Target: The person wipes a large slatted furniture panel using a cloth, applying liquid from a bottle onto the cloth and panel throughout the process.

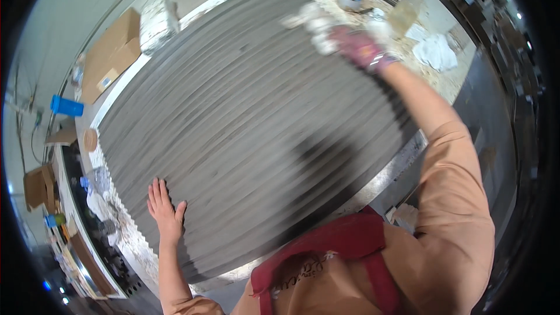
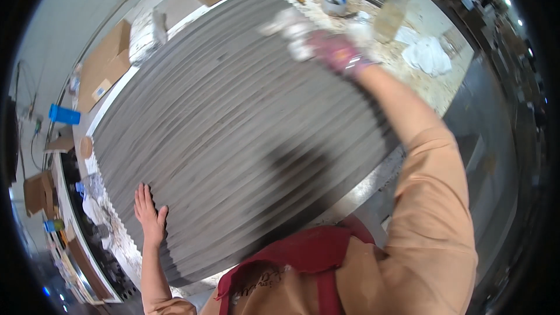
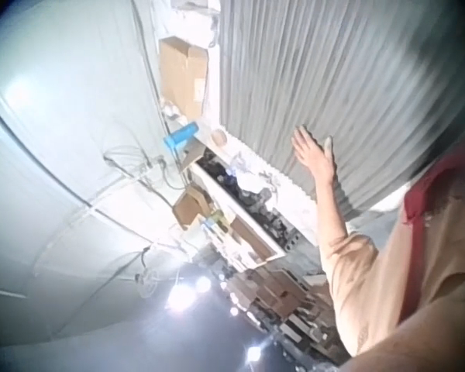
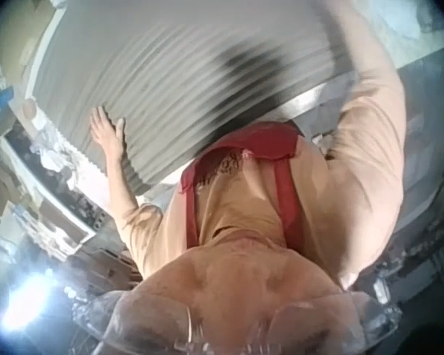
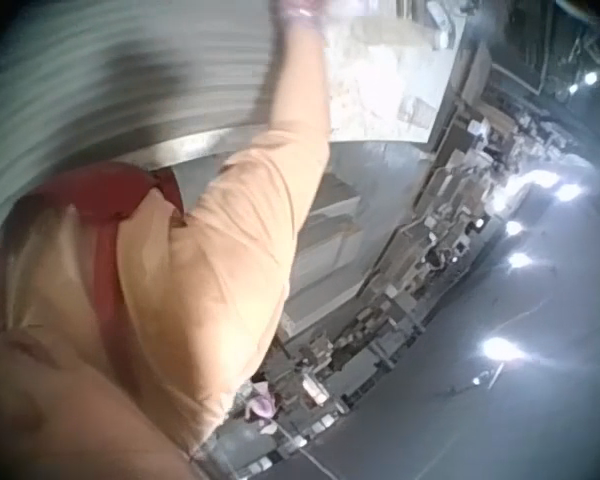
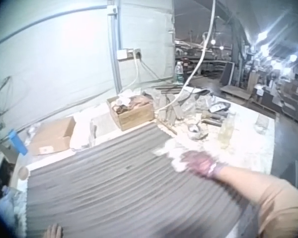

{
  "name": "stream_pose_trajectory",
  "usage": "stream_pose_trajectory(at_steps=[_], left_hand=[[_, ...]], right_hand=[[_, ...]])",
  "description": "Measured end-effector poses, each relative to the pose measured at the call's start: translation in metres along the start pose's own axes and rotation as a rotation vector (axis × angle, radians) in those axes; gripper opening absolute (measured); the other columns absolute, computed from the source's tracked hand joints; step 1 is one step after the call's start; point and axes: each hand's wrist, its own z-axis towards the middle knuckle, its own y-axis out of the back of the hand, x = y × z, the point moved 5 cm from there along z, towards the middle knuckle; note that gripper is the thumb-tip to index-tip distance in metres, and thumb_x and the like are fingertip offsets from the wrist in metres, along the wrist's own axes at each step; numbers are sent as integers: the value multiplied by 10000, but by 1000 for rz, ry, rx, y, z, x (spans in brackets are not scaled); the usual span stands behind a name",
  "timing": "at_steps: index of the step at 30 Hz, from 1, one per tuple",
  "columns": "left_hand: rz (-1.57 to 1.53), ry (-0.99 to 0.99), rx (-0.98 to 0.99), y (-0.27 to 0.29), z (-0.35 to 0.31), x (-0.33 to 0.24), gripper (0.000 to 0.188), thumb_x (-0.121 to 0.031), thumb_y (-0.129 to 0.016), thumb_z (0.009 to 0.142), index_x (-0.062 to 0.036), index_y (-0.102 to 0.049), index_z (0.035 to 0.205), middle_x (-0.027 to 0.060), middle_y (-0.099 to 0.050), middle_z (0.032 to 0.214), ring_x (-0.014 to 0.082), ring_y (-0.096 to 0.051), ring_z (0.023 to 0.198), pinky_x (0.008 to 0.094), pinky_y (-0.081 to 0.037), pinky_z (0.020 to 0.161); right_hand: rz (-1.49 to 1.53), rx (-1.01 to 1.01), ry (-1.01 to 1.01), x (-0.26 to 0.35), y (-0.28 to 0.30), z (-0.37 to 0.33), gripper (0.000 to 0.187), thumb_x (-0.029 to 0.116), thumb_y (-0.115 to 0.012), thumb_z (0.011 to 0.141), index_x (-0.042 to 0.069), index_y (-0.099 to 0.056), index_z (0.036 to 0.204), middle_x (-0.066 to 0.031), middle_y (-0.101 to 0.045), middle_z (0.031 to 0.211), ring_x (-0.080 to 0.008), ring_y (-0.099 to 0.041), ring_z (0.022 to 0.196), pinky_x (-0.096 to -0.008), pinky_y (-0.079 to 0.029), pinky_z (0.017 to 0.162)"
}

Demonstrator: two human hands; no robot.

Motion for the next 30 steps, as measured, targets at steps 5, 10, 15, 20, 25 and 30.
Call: stream_pose_trajectory(at_steps=[5,10,15,20,25,30], left_hand=[[0,20,9,5,5,-5,848,-610,-488,842,-91,-257,1472,139,-213,1535,361,-150,1421,543,-101,1118],[-11,23,33,2,4,1,856,-616,-488,841,-94,-249,1475,128,-192,1546,362,-135,1426,555,-92,1116],[-13,11,17,0,4,2,856,-586,-532,828,-96,-257,1474,128,-213,1538,358,-144,1424,552,-97,1116],[-1,31,28,2,2,5,848,-513,-614,801,-109,-274,1465,129,-219,1533,352,-168,1416,537,-116,1118],[40,-11,-18,0,3,7,812,-534,-567,841,-113,-261,1464,120,-223,1528,357,-180,1408,565,-142,1103],[-37,19,-21,3,-2,12,758,-500,-560,865,-119,-280,1457,121,-249,1515,342,-194,1411,572,-144,1100]], right_hand=[[-115,-26,-401,13,65,36,316,182,-580,857,84,-605,1156,-153,-630,1098,-341,-591,1044,-398,-469,905],[-49,264,63,194,-30,102,153,78,-589,735,95,-592,887,-128,-615,952,-342,-600,908,-418,-476,790],[-138,-16,-10,32,-16,64,159,139,-543,786,82,-622,912,-166,-615,836,-352,-604,788,-431,-476,685],[-337,12,-398,-82,75,28,241,135,-560,810,60,-641,1024,-197,-635,1019,-355,-602,978,-431,-476,847],[415,-148,-328,29,58,117,388,269,-586,903,51,-590,1224,-106,-634,1155,-203,-582,1059,-302,-412,951],[657,-40,-55,256,-7,168,333,218,-610,896,84,-604,1200,-90,-600,1186,-215,-577,1075,-326,-427,946]])
